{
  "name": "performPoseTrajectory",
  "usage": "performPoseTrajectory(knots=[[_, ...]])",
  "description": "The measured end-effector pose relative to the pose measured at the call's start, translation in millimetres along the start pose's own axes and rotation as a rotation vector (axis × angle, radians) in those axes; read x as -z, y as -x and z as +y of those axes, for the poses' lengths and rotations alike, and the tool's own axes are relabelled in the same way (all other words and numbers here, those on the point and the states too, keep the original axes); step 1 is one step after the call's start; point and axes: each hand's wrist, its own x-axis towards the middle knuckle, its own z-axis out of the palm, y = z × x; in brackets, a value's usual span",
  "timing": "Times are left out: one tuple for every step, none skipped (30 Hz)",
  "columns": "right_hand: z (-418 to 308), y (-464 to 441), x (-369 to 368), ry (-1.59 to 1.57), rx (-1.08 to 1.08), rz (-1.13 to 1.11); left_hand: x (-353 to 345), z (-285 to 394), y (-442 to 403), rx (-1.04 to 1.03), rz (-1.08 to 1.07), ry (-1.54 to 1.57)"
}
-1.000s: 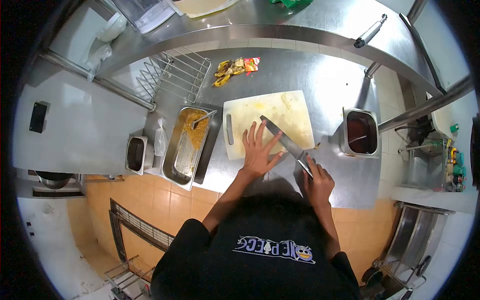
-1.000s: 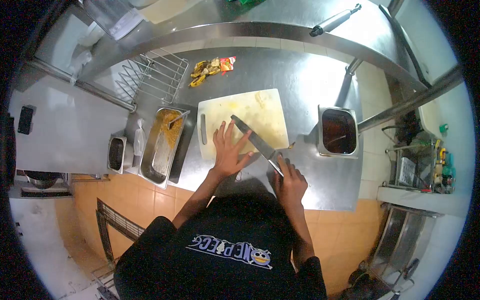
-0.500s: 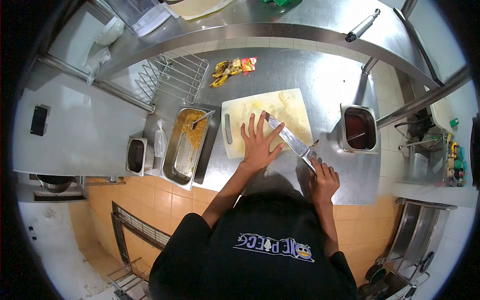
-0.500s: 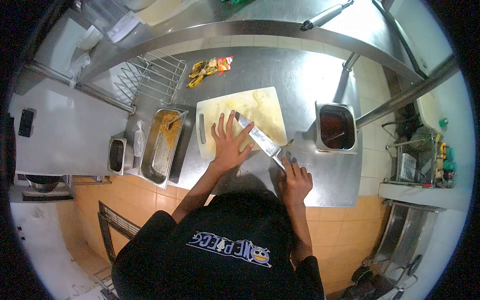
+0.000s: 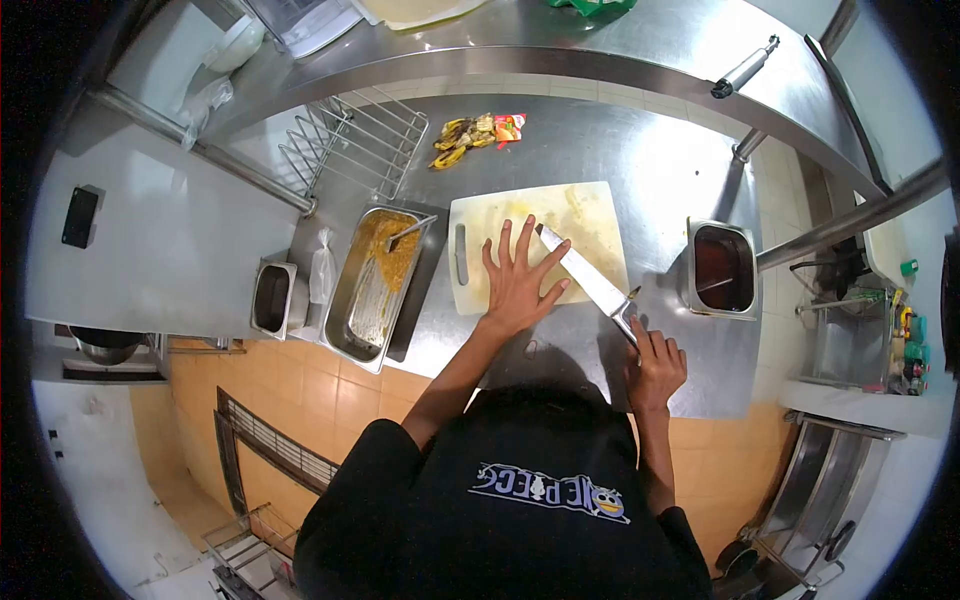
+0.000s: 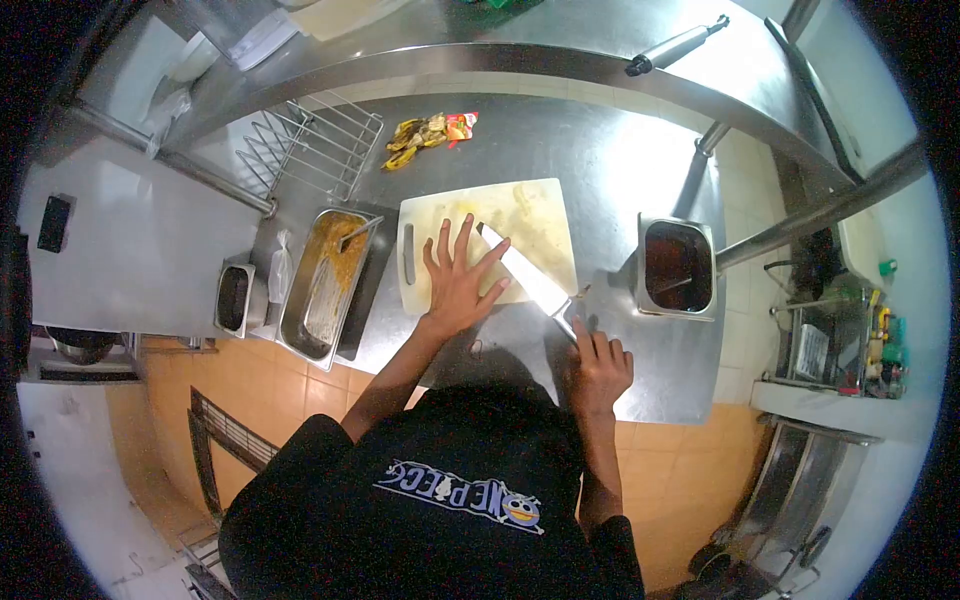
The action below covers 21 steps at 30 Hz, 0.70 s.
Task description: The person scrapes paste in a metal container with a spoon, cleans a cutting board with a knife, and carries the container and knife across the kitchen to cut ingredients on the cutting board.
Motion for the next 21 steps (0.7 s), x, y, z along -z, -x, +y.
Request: performPoseTrajectory(knots=[[1, 0, -1, 0.014, 0.01, 0.023, 0, -1, 0, 0.004, -0.004, 0.0], [2, -1, -1, 0.029, 0.019, 0.047, 0, -2, -1, 0.007, -0.008, 0.0], [3, -2, -2, 0.027, 0.022, 0.052, 0, -3, -3, 0.006, -0.003, -0.004], [4, -1, -2, 0.034, 0.027, 0.059, -1, -4, -3, 0.014, -0.005, -0.018], [4, 0, -2, 0.043, 0.031, 0.063, -1, -4, -2, 0.024, -0.01, -0.03], [5, 0, -1, 0.042, 0.032, 0.064, -2, -5, -2, 0.024, -0.009, -0.031], [5, -1, -1, 0.043, 0.036, 0.069, -2, -7, -2, 0.025, -0.006, -0.038], [5, 0, -1, 0.044, 0.04, 0.073, -2, -7, -2, 0.026, -0.005, -0.045], [6, 1, -1, 0.043, 0.041, 0.073, -2, -8, -2, 0.027, -0.004, -0.046], [8, 2, -1, 0.04, 0.046, 0.076, -3, -9, -1, 0.027, 0.0, -0.052], [8, 2, -1, 0.037, 0.052, 0.078, -3, -9, -1, 0.027, 0.003, -0.059], [8, 2, 1, 0.036, 0.052, 0.078, -3, -10, -1, 0.027, 0.003, -0.059], [7, 1, 3, 0.037, 0.057, 0.08, -4, -10, -1, 0.031, 0.001, -0.066], [7, 1, 5, 0.039, 0.062, 0.082, -4, -11, -1, 0.035, -0.001, -0.072], [7, 1, 5, 0.038, 0.062, 0.082, -4, -12, -1, 0.035, -0.002, -0.073], [7, 2, 5, 0.035, 0.056, 0.079, -5, -12, -1, 0.036, 0.0, -0.075], [7, 3, 5, 0.032, 0.049, 0.075, -5, -13, -1, 0.036, 0.002, -0.076], [8, 4, 5, 0.033, 0.047, 0.075, -5, -13, -1, 0.035, 0.001, -0.075], [8, 5, 4, 0.032, 0.045, 0.077, -4, -14, -2, 0.032, -0.008, -0.081], [8, 5, 4, 0.031, 0.044, 0.078, -4, -14, -3, 0.03, -0.017, -0.086], [8, 6, 4, 0.032, 0.043, 0.078, -4, -15, -3, 0.029, -0.017, -0.085]])
